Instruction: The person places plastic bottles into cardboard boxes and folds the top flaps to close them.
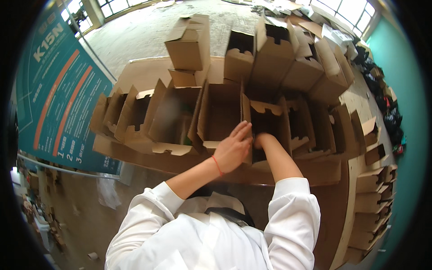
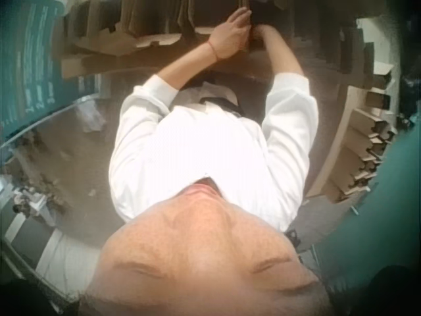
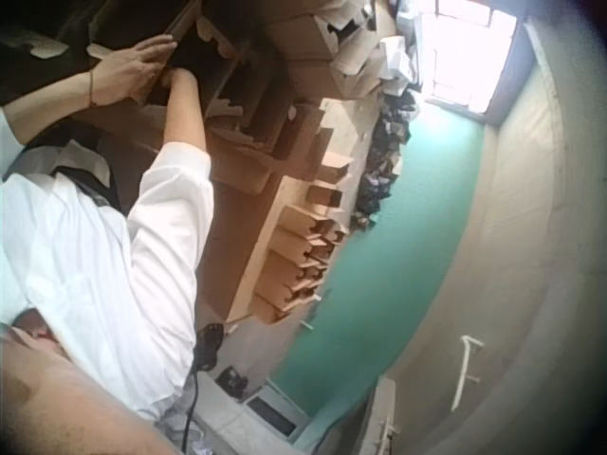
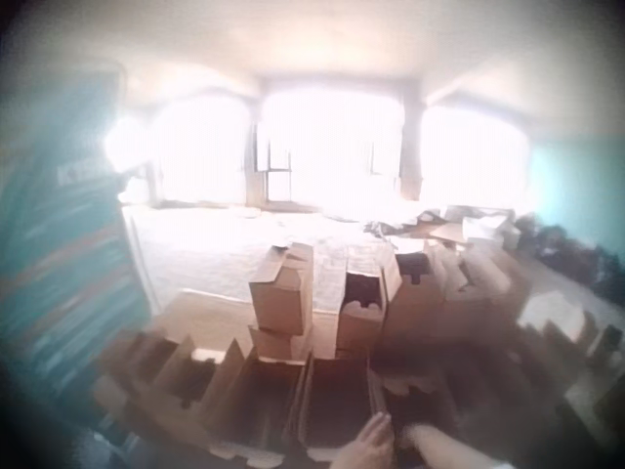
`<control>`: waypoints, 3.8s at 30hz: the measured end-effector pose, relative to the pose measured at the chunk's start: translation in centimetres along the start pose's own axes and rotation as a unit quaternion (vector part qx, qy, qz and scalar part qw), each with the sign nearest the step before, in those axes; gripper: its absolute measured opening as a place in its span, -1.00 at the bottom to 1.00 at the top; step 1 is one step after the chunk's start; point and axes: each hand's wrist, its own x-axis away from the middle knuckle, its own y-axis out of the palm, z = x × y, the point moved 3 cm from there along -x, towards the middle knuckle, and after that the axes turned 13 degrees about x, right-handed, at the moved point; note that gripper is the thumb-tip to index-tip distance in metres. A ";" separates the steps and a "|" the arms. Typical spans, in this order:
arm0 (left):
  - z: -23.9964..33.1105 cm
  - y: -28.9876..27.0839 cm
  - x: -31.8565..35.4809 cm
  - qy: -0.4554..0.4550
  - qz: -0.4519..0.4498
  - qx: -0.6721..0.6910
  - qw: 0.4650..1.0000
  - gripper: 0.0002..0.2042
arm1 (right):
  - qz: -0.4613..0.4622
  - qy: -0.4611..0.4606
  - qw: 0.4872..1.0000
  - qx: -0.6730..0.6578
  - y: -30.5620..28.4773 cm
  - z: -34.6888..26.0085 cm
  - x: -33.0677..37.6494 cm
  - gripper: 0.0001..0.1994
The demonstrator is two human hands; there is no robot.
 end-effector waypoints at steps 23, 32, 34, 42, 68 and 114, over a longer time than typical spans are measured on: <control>-0.3 -6.2 3.9 -0.050 0.116 0.034 0.991 -0.44 | 0.436 0.068 0.835 -0.328 -6.8 -4.7 28.6 -0.28; -3.0 -2.8 6.8 -0.059 0.026 0.039 0.997 -0.60 | 0.233 0.232 0.943 0.046 -16.7 -14.0 15.9 -0.23; -2.8 -3.0 6.8 -0.070 0.017 0.040 0.997 -0.63 | 0.190 0.224 0.954 0.061 -17.8 -14.9 12.6 -0.27; -4.5 -2.2 7.4 -0.079 -0.013 0.098 0.992 -0.61 | 0.677 0.070 0.727 -0.089 -10.7 -17.0 18.0 -0.54; 10.4 3.6 -2.7 -0.021 -0.046 0.049 0.998 -0.52 | 0.604 0.130 0.787 0.004 4.7 6.3 17.2 -0.77; 9.1 12.3 -0.5 -0.014 -0.110 0.054 0.992 -0.56 | 0.053 0.100 0.842 -0.528 13.4 10.2 5.1 -0.67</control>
